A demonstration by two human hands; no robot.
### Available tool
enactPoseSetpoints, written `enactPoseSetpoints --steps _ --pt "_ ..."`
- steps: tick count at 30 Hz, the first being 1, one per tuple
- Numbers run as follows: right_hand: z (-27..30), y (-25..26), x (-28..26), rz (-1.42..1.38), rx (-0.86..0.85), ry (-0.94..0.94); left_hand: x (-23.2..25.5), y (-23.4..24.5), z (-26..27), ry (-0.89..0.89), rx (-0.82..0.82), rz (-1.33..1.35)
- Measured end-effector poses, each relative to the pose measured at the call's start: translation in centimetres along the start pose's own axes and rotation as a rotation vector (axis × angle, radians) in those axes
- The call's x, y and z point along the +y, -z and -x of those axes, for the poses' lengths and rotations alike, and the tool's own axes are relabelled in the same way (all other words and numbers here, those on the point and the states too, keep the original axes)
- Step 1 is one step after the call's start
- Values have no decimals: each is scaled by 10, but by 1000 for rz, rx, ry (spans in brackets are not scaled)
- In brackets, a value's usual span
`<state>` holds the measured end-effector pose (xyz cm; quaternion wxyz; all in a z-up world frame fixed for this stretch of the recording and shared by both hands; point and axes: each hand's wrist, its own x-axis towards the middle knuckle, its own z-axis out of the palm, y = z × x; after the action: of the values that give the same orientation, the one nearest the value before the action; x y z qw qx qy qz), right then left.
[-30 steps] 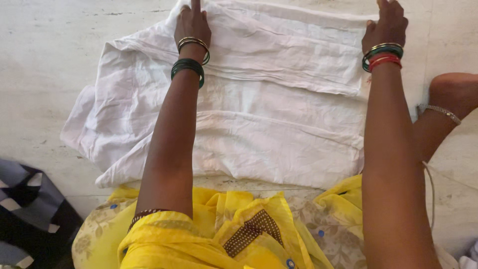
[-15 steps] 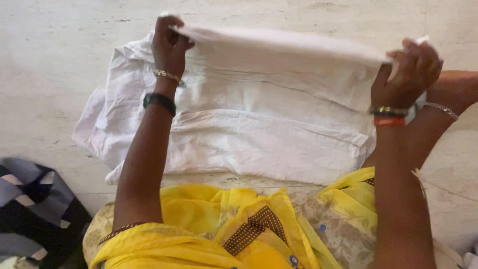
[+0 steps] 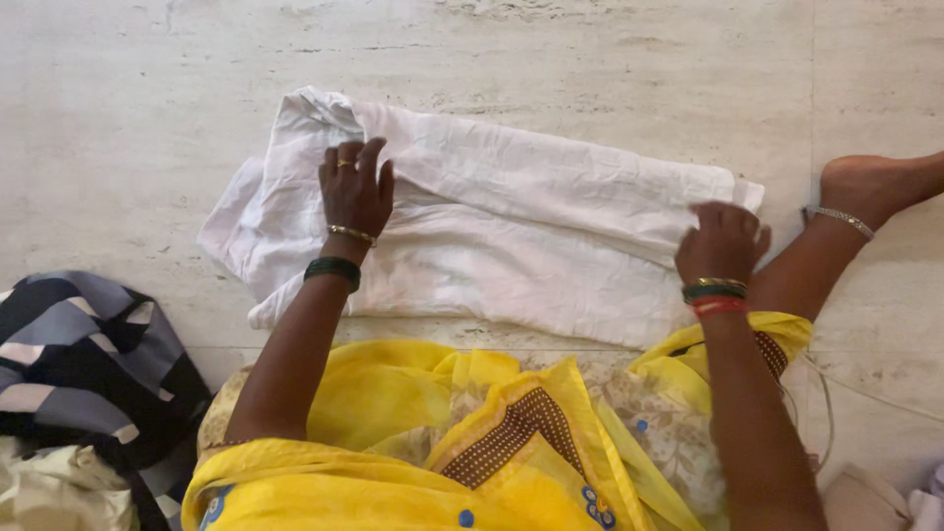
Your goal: The person folds white shirts by hand while sitting on the floor, placing the folded items into a nearby bag.
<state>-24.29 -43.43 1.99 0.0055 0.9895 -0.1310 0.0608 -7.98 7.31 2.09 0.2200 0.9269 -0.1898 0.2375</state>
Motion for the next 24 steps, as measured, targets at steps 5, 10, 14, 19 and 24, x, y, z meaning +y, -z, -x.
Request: enactPoseSetpoints --steps 5,10,14,19,24 --pt "-46 -51 -164 -285 113 184 49 -61 -43 -48 -300 -133" --pt "-63 -91 -162 -174 -144 167 37 -72 -37 221 -660 -223" --pt "-67 -90 -22 -85 -5 -1 27 -73 -36 181 -617 -218" --pt "-75 -95 21 -191 -24 -93 26 -73 -42 188 -619 -215" --pt "-85 -68 -11 -204 -23 -244 25 -75 -37 187 -585 -263"
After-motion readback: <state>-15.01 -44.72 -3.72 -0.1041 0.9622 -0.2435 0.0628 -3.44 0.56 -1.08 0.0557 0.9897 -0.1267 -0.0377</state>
